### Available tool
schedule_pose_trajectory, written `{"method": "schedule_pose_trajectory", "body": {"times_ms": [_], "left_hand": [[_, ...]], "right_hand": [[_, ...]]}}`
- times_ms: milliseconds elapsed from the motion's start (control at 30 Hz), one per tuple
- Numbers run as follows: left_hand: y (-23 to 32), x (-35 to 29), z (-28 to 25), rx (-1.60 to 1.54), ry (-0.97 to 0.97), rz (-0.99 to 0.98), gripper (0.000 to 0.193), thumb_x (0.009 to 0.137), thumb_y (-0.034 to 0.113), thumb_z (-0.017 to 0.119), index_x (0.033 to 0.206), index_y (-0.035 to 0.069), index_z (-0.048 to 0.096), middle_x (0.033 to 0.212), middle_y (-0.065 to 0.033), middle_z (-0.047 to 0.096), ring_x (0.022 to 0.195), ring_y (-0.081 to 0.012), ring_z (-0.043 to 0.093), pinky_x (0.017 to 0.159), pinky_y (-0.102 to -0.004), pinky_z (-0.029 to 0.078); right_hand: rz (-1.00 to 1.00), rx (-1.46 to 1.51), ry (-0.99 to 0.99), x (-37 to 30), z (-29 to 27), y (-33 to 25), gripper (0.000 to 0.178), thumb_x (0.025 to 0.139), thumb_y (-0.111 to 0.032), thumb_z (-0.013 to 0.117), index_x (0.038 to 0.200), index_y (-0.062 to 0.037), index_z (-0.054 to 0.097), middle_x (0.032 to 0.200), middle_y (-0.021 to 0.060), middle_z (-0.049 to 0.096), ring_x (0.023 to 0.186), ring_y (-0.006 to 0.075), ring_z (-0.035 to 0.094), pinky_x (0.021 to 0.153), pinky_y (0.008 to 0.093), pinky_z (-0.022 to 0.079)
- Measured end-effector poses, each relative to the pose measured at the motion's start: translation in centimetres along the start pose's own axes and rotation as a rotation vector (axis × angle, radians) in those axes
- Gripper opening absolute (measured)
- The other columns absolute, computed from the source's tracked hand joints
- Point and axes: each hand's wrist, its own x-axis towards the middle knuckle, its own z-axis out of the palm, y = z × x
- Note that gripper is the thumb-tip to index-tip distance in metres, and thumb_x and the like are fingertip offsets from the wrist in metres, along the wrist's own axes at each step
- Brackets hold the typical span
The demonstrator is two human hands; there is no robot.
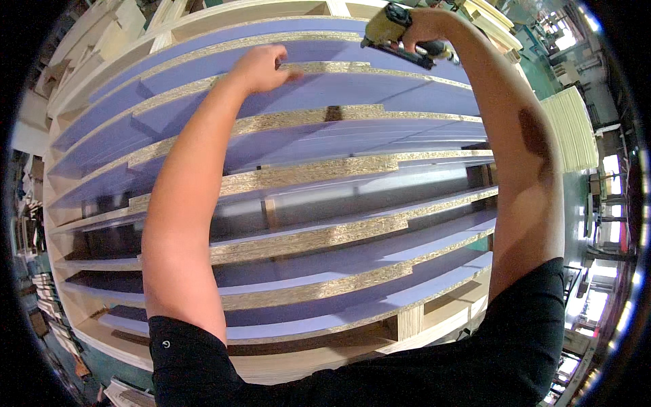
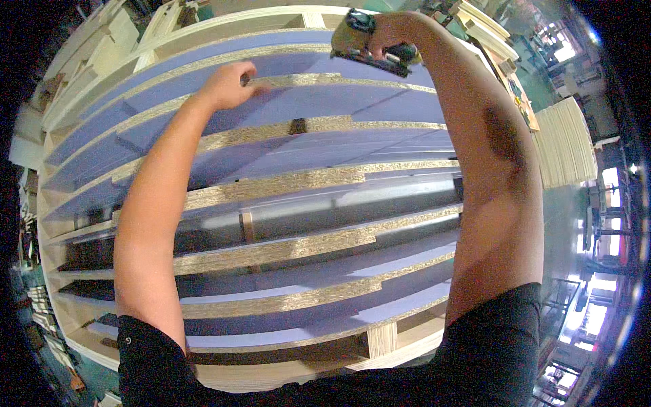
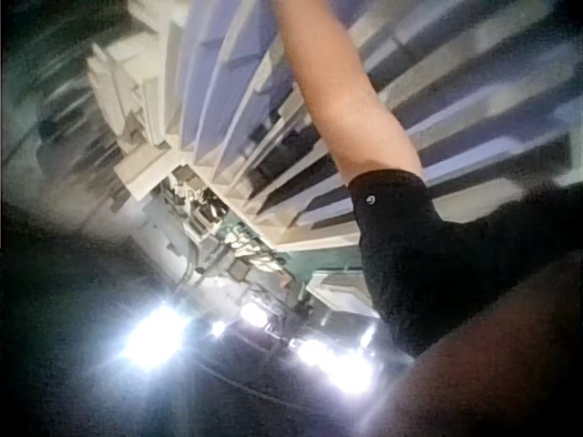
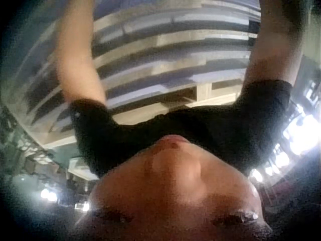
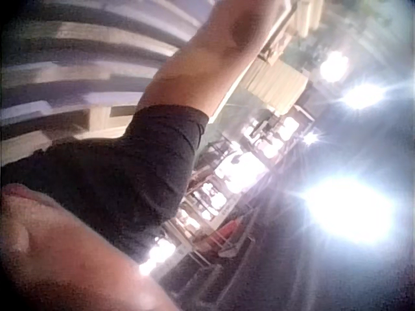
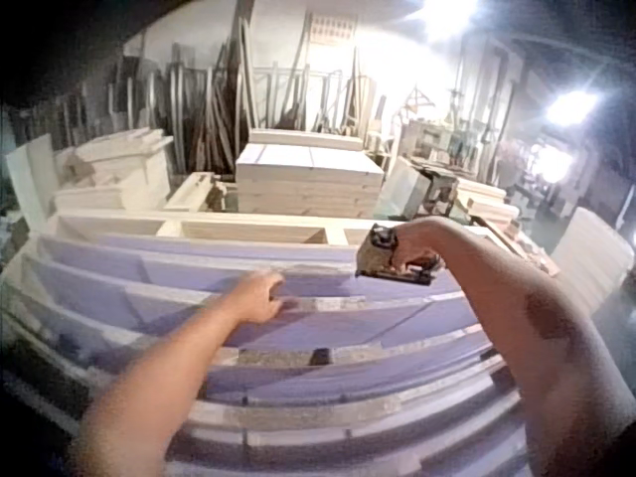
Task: The person uses a pneumatic nail gun to fasten wooden trim pieces to a large wooden frame with purple interior panels. They repeatedly position trim strips along the frame edges and fire nails to secure them, occasionally walking around the workbench to access different sides.
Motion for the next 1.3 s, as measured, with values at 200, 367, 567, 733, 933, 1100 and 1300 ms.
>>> {"method": "schedule_pose_trajectory", "body": {"times_ms": [200, 367, 567, 733, 933, 1100, 1300], "left_hand": [[1.3, 2.2, 4.0, 0.442, 0.460, -0.011, 0.060, 0.095, 0.061, 0.058, 0.138, 0.019, 0.062, 0.154, -0.0123, 0.047, 0.138, -0.0341, 0.047, 0.108, -0.0597, 0.037], [-1.6, 4.1, 3.9, 0.392, 0.465, -0.011, 0.048, 0.101, 0.047, 0.055, 0.143, 0.023, 0.058, 0.155, -0.0092, 0.049, 0.143, -0.0299, 0.045, 0.112, -0.0690, 0.028], [-2.0, 8.5, 3.2, 0.242, 0.229, -0.090, 0.038, 0.092, 0.020, 0.068, 0.130, 0.020, 0.063, 0.121, -0.0140, 0.071, 0.112, -0.0361, 0.067, 0.098, -0.0620, 0.044], [-0.1, 7.9, 2.2, -0.119, 0.234, -0.244, 0.012, 0.084, 0.015, 0.068, 0.094, 0.009, 0.073, 0.090, -0.0174, 0.075, 0.080, -0.0327, 0.070, 0.069, -0.0465, 0.053], [0.1, 7.4, 2.1, -0.135, 0.212, -0.214, 0.010, 0.086, 0.011, 0.064, 0.092, 0.009, 0.071, 0.080, -0.0167, 0.071, 0.076, -0.0324, 0.068, 0.066, -0.0448, 0.051], [-2.3, 8.6, 3.3, -0.012, 0.272, -0.065, 0.019, 0.087, 0.014, 0.067, 0.105, 0.012, 0.070, 0.092, -0.0155, 0.070, 0.082, -0.0342, 0.068, 0.070, -0.0456, 0.053], [-1.7, 10.9, 3.9, 0.197, 0.281, 0.059, 0.046, 0.087, 0.016, 0.074, 0.133, 0.020, 0.066, 0.122, -0.0149, 0.071, 0.105, -0.0390, 0.070, 0.089, -0.0492, 0.056]], "right_hand": [[0.097, 0.186, -0.137, 4.9, -1.8, 0.6, 0.035, 0.071, -0.013, 0.080, 0.106, -0.0132, 0.072, 0.095, 0.0094, 0.071, 0.083, 0.0280, 0.065, 0.068, 0.0519, 0.053], [0.100, 0.168, -0.244, 7.7, -2.8, -1.5, 0.038, 0.072, -0.013, 0.081, 0.109, -0.0157, 0.072, 0.097, 0.0088, 0.070, 0.085, 0.0283, 0.064, 0.067, 0.0530, 0.053], [0.153, 0.170, -0.295, 8.5, -2.5, 0.1, 0.042, 0.073, -0.012, 0.082, 0.113, -0.0187, 0.072, 0.098, 0.0081, 0.069, 0.086, 0.0286, 0.063, 0.066, 0.0544, 0.053], [0.173, 0.197, -0.351, 9.8, -1.7, 1.0, 0.045, 0.074, -0.012, 0.083, 0.117, -0.0212, 0.072, 0.100, 0.0075, 0.068, 0.088, 0.0289, 0.062, 0.065, 0.0556, 0.053], [0.147, 0.177, -0.353, 10.5, -1.7, 1.5, 0.045, 0.074, -0.013, 0.084, 0.118, -0.0190, 0.073, 0.096, 0.0084, 0.069, 0.084, 0.0276, 0.064, 0.062, 0.0514, 0.054], [0.188, 0.182, -0.334, 10.7, -1.5, 1.7, 0.041, 0.074, -0.014, 0.084, 0.113, -0.0151, 0.073, 0.094, 0.0104, 0.069, 0.079, 0.0267, 0.065, 0.062, 0.0507, 0.054], [0.146, 0.270, -0.446, 8.1, -1.9, 4.4, 0.027, 0.073, -0.010, 0.080, 0.099, -0.0061, 0.072, 0.077, 0.0085, 0.067, 0.067, 0.0226, 0.063, 0.057, 0.0447, 0.053]]}}
